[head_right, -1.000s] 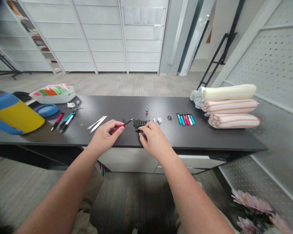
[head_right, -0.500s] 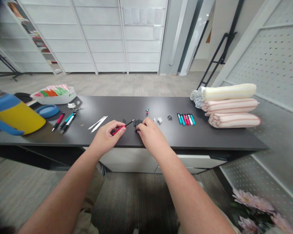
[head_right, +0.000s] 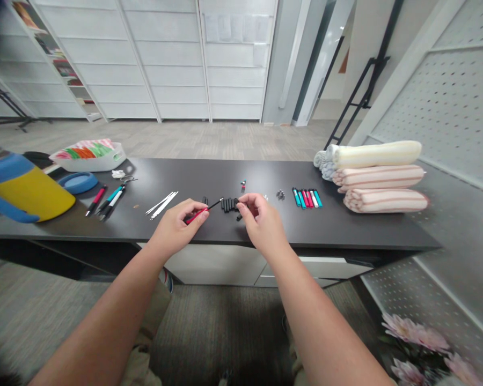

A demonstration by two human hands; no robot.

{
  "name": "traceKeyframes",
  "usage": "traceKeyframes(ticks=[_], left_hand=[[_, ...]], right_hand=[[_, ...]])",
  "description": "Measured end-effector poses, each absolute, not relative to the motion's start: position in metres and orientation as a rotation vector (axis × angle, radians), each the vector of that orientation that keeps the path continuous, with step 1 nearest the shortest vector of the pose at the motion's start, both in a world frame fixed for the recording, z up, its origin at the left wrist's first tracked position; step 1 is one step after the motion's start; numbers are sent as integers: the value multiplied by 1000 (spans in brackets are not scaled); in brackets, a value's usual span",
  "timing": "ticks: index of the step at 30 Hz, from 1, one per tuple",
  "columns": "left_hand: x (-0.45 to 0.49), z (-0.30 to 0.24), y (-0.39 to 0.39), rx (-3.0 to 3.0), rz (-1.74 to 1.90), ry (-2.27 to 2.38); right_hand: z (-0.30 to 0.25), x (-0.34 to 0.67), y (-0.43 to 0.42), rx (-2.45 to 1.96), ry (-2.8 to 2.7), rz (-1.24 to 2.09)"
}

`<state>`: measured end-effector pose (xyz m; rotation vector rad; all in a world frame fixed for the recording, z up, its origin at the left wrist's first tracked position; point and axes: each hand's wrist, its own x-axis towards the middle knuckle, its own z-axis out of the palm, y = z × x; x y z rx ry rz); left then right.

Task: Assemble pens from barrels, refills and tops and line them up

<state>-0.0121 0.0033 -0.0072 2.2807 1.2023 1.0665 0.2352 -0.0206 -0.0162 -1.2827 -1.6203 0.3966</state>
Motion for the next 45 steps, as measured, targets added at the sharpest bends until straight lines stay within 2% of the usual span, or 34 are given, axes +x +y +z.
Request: traceKeyframes(ticks=[14, 45], left_hand=[[-10, -8, 0, 2298, 944, 1105], [-6, -7, -2, 2439, 828, 1089]], right_hand=[[-28, 229, -12, -966, -1116, 904], [-19, 223, -19, -1035, -1181, 935]])
